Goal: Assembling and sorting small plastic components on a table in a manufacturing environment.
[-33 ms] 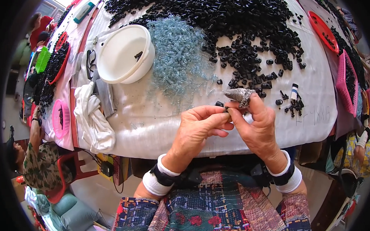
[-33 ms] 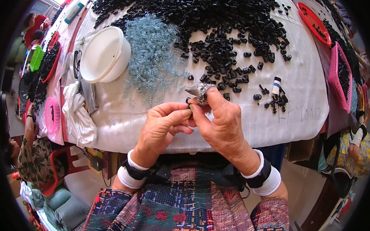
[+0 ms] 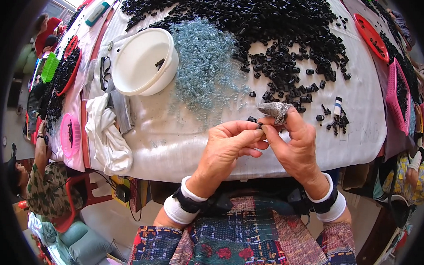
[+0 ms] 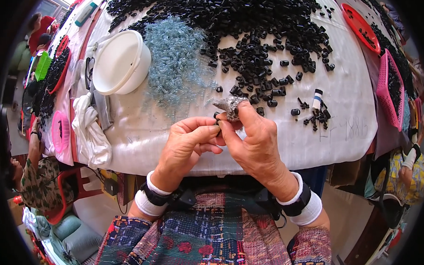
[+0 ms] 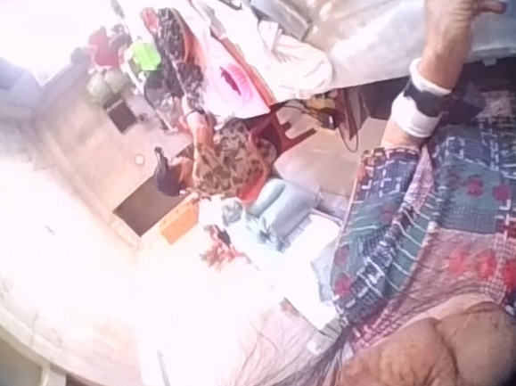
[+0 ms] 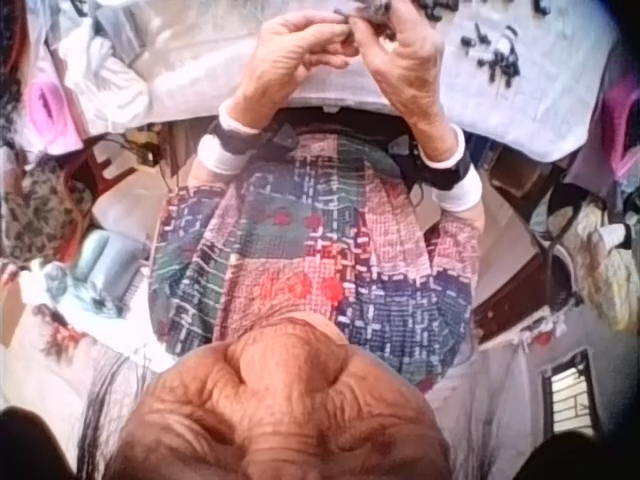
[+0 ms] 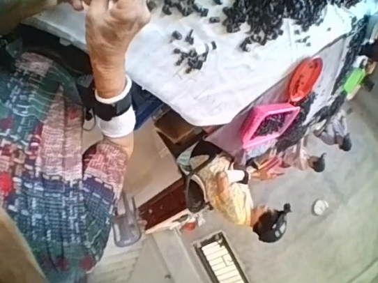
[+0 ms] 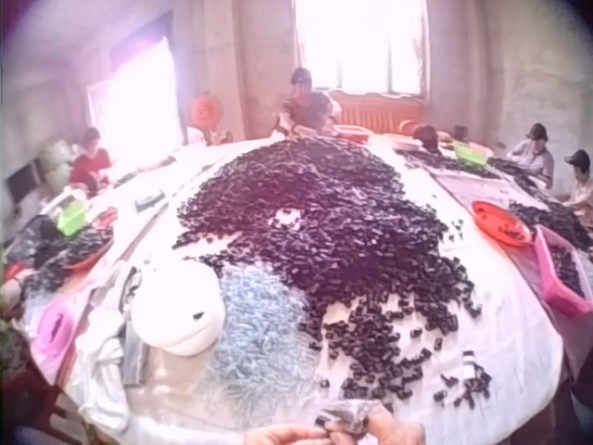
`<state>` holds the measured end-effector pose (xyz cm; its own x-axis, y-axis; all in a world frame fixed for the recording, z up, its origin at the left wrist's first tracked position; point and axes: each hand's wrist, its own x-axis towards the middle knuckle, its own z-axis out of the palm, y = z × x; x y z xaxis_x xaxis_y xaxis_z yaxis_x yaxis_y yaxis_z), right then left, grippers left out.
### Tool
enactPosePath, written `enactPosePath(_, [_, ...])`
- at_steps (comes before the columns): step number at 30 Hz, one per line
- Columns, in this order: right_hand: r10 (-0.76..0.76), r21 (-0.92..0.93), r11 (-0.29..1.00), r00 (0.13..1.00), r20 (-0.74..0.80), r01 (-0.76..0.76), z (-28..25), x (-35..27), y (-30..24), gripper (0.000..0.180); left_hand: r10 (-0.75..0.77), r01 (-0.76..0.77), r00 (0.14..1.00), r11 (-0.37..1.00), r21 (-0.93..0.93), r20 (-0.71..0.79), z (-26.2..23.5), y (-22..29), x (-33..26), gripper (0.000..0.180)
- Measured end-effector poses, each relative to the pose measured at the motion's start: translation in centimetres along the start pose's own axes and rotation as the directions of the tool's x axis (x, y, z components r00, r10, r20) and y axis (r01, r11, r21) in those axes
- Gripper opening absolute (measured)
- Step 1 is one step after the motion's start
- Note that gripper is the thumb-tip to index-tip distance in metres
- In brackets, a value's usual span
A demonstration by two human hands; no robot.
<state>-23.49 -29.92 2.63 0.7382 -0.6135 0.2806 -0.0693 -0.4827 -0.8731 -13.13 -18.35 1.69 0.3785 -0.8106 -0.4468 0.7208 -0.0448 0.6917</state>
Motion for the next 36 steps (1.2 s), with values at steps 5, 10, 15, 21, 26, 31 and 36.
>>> enactPosePath(5, [-0.025,0.027,0.999,0.999,0.037,0.024,-0.4,0.1,-0.1,0.015,-0.049,0.049,0.999,0.999,-0.016,0.002,0.3,-0.1,0.4,0.019])
enactPosePath(10, [-0.017,0.095,0.995,0.998,0.063,0.011,-0.5,0.2,0.2,0.016,0.007,-0.007,1.0,1.0,-0.001,-0.007,0.4,-0.1,0.4,0.017])
enactPosePath(15, [-0.014,0.135,0.991,0.997,0.081,0.002,-0.4,0.3,0.3,0.017,0.019,-0.019,1.0,1.0,-0.018,0.022,0.1,-0.3,0.6,0.016])
enactPosePath(21, [-0.015,0.075,0.997,0.996,0.088,0.009,-0.7,0.3,0.0,0.026,0.036,-0.035,0.999,0.999,-0.028,0.025,-0.3,-0.4,0.4,0.016])
enactPosePath(26, [-0.181,-0.066,0.978,0.959,0.217,0.2,-0.4,0.1,-0.5,0.036,0.059,-0.058,0.998,0.995,-0.082,0.008,-0.3,-0.5,0.3,0.016])
enactPosePath(31, [-0.26,-0.153,0.945,0.947,0.191,0.29,0.3,0.0,-0.2,0.035,0.057,-0.056,0.998,0.991,-0.124,0.005,0.1,-0.1,0.0,0.016])
enactPosePath(36, [-0.348,-0.291,0.877,0.923,0.163,0.382,0.6,-0.1,0.0,0.032,0.033,-0.034,0.999,0.991,-0.13,-0.007,-0.2,-0.1,0.0,0.016])
